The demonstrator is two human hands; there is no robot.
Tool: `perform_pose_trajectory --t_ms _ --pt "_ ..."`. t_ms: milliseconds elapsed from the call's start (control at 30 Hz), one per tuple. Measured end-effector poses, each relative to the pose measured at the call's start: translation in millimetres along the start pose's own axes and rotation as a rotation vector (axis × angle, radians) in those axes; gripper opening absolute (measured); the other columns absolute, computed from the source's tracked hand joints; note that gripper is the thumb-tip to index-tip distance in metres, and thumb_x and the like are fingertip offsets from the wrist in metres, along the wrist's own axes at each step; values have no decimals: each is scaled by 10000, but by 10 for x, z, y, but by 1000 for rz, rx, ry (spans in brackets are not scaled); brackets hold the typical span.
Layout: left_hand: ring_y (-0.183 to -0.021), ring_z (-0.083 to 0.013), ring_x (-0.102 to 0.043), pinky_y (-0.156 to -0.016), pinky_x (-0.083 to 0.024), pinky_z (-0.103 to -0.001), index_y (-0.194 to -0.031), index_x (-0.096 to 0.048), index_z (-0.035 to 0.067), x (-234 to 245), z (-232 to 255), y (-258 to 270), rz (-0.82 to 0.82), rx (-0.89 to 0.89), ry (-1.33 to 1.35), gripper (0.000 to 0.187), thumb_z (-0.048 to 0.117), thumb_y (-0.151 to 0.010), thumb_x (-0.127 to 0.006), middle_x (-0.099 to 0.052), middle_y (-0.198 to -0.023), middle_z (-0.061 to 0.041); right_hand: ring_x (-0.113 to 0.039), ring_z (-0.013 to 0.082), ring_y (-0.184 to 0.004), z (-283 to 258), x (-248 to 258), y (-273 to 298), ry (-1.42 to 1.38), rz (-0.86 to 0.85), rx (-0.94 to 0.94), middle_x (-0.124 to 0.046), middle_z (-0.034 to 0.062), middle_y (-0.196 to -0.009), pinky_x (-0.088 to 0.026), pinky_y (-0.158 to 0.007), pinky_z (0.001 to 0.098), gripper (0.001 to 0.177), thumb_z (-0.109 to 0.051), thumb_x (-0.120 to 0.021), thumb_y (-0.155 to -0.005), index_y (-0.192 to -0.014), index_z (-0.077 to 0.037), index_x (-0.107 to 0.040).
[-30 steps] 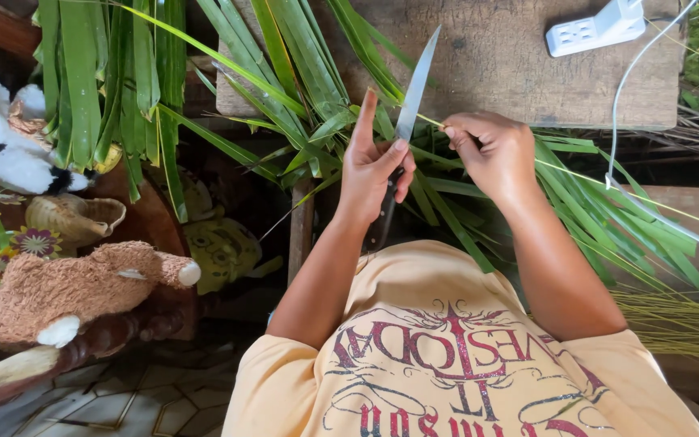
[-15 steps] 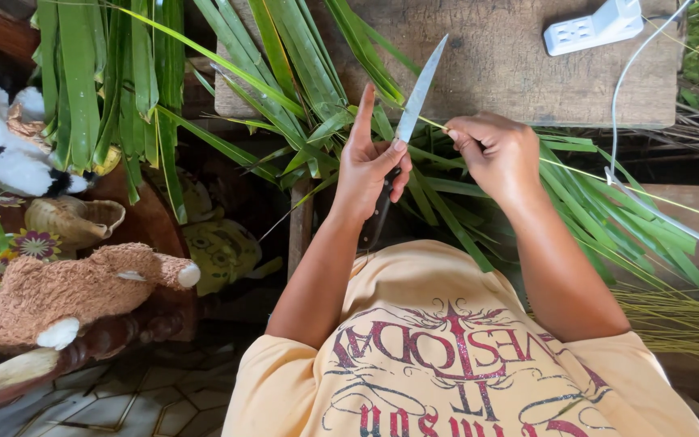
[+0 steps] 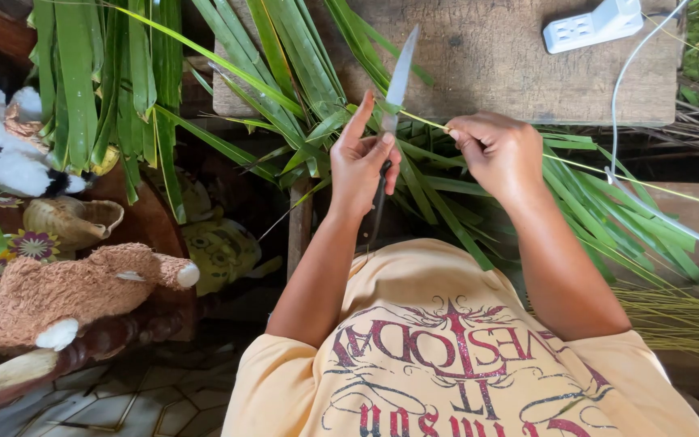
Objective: Strip the leafy material from the central stems of long green leaves using a knife
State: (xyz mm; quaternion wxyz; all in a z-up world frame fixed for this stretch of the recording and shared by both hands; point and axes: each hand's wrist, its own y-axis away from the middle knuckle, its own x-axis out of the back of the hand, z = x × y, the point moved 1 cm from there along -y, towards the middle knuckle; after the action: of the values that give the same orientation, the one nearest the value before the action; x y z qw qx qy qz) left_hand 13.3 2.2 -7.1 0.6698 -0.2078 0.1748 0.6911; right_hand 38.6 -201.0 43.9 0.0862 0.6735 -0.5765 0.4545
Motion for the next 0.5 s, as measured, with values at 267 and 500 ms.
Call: perform_pose_trajectory --t_ms 267,500 --pt "-367 -227 -566 -244 -469 -304 -1432 -453 66 179 116 -34 159 6 -68 470 -46 -981 -521 -643 -663 -210 -681 313 -734 39 155 15 13 12 -6 -695 48 -763 -525 -640 382 166 -10 -704 -931 -963 -151 -785" --pt "-387 -248 -547 -268 -475 -320 -1488 -358 74 16 122 59 123 -59 -1 529 -53 -992 -488 -589 -660 -202 -678 324 -766 207 176 73 4 10 -38 -701 57 -806 -521 -666 388 148 -19 -710 -957 -987 -144 -784"
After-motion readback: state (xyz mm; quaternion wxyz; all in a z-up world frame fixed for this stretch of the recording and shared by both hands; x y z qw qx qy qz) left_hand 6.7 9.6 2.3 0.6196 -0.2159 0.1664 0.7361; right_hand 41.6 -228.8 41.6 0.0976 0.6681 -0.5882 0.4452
